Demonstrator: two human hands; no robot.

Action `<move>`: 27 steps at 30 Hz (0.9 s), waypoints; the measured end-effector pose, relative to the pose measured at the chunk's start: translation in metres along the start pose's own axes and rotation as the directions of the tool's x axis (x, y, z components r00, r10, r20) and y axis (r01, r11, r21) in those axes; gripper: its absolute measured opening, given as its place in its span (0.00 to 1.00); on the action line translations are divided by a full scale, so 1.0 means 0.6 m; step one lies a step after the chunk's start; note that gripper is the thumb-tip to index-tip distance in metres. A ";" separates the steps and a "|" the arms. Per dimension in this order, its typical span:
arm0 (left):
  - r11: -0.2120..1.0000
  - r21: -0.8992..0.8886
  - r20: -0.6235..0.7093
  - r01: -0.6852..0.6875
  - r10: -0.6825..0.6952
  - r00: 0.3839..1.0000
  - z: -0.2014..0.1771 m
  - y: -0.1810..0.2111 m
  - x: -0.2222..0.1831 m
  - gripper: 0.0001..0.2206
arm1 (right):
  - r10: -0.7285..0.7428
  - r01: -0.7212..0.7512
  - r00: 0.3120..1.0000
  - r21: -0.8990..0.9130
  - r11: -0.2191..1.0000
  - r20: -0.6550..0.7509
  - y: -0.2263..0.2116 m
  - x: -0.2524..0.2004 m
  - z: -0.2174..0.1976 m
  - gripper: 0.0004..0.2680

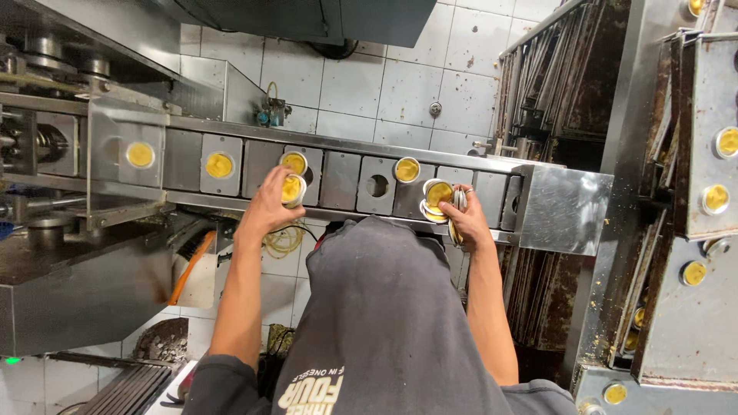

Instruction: The person places small yellow tarts into slots on a conveyor belt by hand, then gathers empty metal tart molds from a tray and places them into the conveyor belt slots.

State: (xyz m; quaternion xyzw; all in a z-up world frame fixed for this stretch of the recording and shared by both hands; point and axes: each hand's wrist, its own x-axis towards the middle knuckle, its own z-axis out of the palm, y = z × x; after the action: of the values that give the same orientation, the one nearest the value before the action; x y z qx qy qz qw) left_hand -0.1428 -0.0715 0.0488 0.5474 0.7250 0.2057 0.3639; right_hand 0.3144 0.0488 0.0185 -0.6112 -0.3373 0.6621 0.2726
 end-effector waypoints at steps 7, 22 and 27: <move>0.969 0.247 0.185 -0.008 -0.040 0.982 -0.019 -0.013 -0.016 0.37 | 0.035 -0.035 0.999 -0.010 0.999 0.023 0.035 0.009 -0.007 0.21; 0.984 0.108 0.081 0.140 -0.149 0.985 -0.079 -0.075 -0.042 0.44 | 0.021 -0.020 0.999 -0.018 1.000 0.030 -0.004 -0.008 0.041 0.22; 0.976 0.165 0.016 0.142 -0.147 0.989 -0.093 -0.045 -0.052 0.38 | 0.031 -0.026 0.996 -0.063 0.998 0.079 -0.019 0.001 0.073 0.22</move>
State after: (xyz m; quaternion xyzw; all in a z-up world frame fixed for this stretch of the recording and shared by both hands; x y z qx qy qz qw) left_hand -0.1982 -0.1040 0.0758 0.5241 0.7721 0.1109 0.3417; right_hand 0.2700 0.0514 0.0281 -0.5970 -0.3597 0.6791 0.2302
